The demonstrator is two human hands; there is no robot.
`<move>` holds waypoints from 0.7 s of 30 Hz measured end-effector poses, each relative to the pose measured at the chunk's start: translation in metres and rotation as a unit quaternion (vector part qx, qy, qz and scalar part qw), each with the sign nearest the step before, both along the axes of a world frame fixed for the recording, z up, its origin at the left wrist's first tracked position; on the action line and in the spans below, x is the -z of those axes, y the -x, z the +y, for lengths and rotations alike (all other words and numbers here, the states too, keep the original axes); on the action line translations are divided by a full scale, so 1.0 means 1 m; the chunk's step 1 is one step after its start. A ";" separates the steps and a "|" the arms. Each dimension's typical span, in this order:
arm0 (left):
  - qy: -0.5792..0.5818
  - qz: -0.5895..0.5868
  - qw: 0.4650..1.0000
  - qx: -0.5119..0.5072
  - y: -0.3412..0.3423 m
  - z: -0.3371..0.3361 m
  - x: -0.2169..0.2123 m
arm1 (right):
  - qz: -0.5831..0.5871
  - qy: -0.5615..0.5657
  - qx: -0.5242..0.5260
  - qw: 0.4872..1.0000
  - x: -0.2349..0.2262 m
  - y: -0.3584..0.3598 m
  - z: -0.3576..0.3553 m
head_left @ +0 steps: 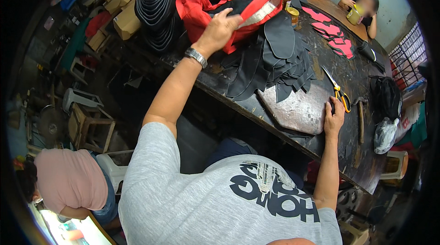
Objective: The person uses shears to cut a black leather piece along a marked outline on a workbench. After cutting, the person places the piece aside and picks up another leather piece to continue cutting along marked lines.
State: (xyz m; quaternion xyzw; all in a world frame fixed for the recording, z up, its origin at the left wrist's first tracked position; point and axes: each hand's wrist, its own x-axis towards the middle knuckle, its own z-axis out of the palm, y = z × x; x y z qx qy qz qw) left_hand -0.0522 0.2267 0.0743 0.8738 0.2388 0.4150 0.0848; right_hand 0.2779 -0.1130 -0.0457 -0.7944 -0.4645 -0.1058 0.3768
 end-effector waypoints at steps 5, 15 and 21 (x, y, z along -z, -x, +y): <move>0.197 -0.040 0.979 -0.035 0.004 0.041 -0.037 | 0.006 0.004 -0.001 1.000 0.000 -0.001 0.000; -0.005 0.182 0.981 0.065 -0.012 0.040 -0.053 | 0.018 -0.004 0.001 1.000 0.000 -0.001 0.001; 0.056 0.248 0.966 0.054 -0.038 0.079 -0.055 | 0.023 -0.005 0.006 1.000 -0.002 0.000 0.002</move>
